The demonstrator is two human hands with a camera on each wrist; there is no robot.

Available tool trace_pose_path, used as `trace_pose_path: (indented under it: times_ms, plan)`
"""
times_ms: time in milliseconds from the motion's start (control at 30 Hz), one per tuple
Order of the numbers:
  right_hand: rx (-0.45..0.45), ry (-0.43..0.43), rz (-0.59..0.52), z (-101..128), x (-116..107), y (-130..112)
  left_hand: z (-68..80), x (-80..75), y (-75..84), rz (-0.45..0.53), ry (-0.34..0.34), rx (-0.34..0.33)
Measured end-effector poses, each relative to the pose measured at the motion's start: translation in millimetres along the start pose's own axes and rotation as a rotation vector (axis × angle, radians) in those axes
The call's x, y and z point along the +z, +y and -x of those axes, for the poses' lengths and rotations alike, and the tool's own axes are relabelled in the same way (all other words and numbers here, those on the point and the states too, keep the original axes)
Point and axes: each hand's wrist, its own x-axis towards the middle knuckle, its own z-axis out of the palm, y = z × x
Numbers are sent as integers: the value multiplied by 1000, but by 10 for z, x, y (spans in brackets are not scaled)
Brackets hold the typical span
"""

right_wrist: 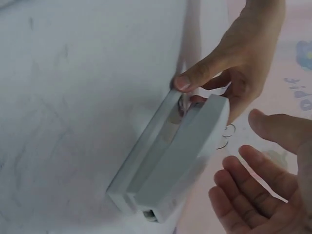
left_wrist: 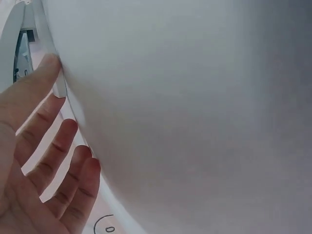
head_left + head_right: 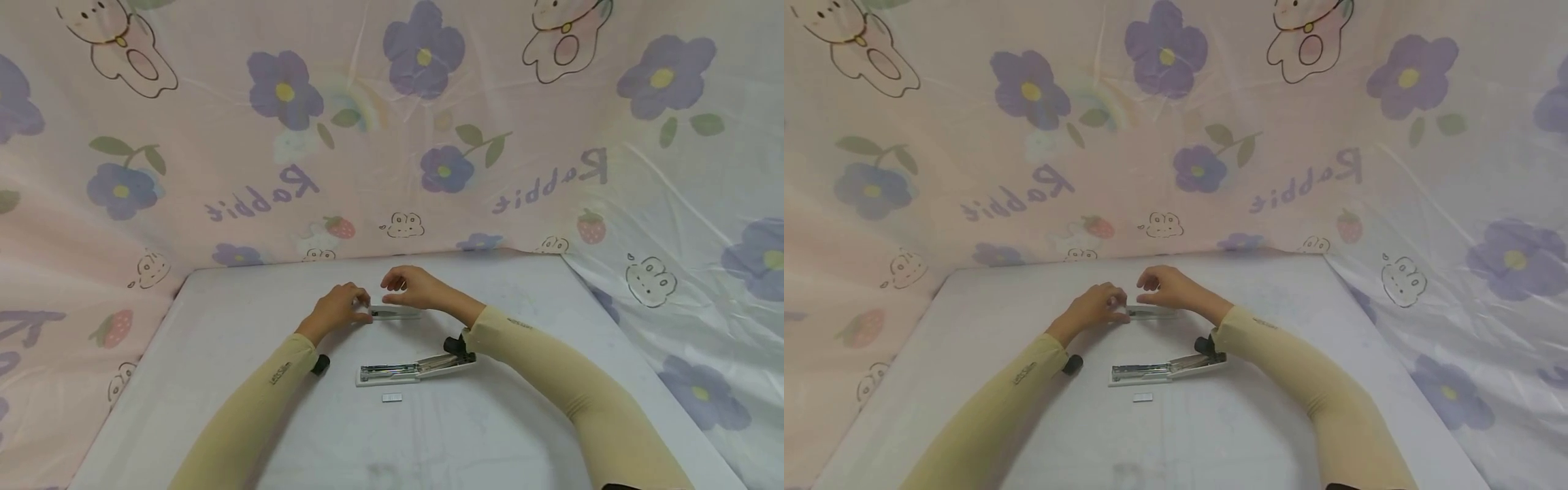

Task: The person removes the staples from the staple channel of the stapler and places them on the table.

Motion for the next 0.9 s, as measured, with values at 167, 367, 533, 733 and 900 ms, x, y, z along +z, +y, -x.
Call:
trace_pose_path:
  times_ms: [167,367,533,733,900]
  plan:
    - [24,-59,9,-46,43,26,-13,-16,19,29,-14,-6]
    - [35,-107,-16,-83,74,50,-44,-17,20,23,-28,-18]
    - [45,-138,-33,-116,112,110,-70,-16,18,10,-37,-31]
    - [74,-153,-118,-92,121,131,-90,-5,13,7,-38,-42]
    - [117,-158,-148,-87,144,164,-98,4,14,-13,-40,-44]
